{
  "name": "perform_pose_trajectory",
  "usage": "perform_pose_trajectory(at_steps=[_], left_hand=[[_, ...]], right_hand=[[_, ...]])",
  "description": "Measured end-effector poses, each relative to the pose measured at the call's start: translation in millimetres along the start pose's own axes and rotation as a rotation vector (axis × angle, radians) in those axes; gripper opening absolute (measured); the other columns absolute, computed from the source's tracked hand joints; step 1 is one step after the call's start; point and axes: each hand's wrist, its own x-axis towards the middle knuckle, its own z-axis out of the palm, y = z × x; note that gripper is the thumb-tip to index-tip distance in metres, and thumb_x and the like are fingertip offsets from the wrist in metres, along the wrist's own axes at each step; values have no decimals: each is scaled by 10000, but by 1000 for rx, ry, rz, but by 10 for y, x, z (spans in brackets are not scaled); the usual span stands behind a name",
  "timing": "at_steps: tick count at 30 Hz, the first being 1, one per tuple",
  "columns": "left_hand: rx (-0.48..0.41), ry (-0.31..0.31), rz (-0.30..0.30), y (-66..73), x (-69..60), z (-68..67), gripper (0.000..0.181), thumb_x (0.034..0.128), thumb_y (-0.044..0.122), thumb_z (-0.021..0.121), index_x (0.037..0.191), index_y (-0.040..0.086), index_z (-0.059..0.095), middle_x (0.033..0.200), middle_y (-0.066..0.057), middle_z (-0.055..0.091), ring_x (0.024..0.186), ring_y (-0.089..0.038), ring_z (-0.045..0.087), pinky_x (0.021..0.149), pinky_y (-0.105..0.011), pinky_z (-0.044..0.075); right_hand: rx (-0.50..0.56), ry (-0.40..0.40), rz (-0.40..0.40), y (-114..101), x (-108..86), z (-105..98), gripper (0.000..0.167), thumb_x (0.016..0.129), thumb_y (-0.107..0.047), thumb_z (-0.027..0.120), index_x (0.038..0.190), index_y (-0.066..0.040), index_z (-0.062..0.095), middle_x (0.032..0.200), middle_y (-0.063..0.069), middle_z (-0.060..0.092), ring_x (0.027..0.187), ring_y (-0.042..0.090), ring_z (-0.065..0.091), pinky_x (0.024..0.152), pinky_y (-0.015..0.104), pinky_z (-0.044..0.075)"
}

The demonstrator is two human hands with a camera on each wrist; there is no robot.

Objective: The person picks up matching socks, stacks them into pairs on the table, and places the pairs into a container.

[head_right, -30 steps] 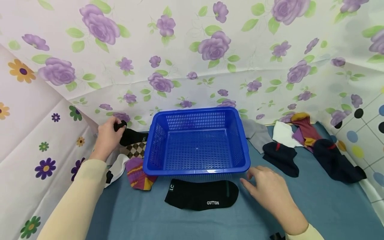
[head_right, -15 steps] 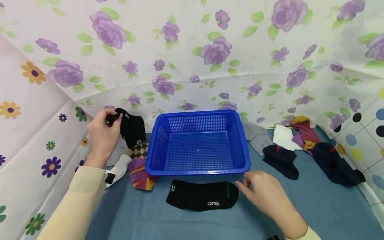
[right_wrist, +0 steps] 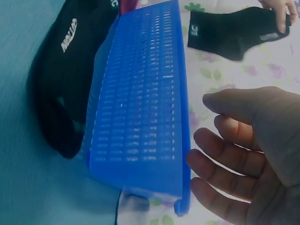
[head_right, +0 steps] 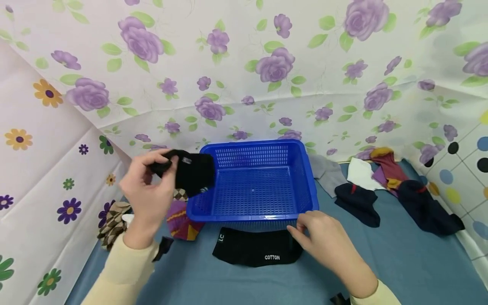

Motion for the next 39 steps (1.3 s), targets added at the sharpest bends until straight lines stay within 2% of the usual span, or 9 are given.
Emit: perform_pose_trajectory(at_steps=[4,7,11,14,18,22,26,32,39], left_hand=[[-157,-80,34,271,-149,126,87,778,-41,693,760,-24,610,907,-156,705,788,-215,678,703,-217,538],[-268,-131,32,445,-267,230,118,759,-77,691,757,-11,593,897,-164,698,785,-210,676,680,-221,537],[-346,-224,31,623,-493,385,149,758,-90,681,775,17,579,903,-151,696,855,-214,680,736,-253,550],[-370,-351,15,680,-709,489,139,793,-68,656,819,43,577,943,-119,688,911,-185,674,776,-237,545],[-408,-489,-1,705,-917,579,125,834,-59,602,872,58,577,985,-94,670,969,-154,659,809,-198,529],[-416,-558,14,729,-999,618,152,839,-66,567,905,70,581,1002,-72,664,987,-127,650,814,-159,512],[-416,-594,2,723,-1030,618,168,840,-63,558,917,84,579,1010,-51,664,996,-108,643,808,-142,505],[-436,-619,-66,710,-1047,614,152,864,-33,580,942,94,609,1045,-58,669,1017,-115,639,827,-162,510],[-419,-656,-150,743,-1004,604,333,871,77,647,1183,75,533,1121,-68,651,1042,-113,631,867,-198,507]], right_hand=[[38,114,-65,-42,22,32,200,786,-427,722,781,-279,588,731,-119,556,651,42,479,570,220,445],[95,174,-101,-76,34,17,310,778,-482,711,962,-254,611,926,-100,614,834,57,555,696,296,530],[184,168,-165,-149,41,-31,552,753,-577,685,1204,-289,546,1161,-119,581,1070,59,543,843,348,521],[245,143,-224,-219,42,-38,669,745,-579,691,1313,-299,475,1257,-141,534,1137,42,514,863,332,508],[303,138,-280,-275,58,-11,556,777,-466,717,1270,-312,509,1203,-164,560,1084,13,540,829,288,518],[353,139,-320,-293,68,9,341,793,-298,740,1096,-316,585,1024,-166,615,897,-17,570,728,230,520],[412,138,-369,-314,70,33,266,784,-207,750,983,-308,605,887,-163,621,734,-31,539,636,170,476],[463,162,-410,-377,104,61,269,774,-225,755,968,-356,622,862,-214,622,716,-60,549,645,108,453],[470,127,-387,-410,150,27,135,857,-213,681,944,-306,636,790,-168,628,662,-46,547,592,164,481]])
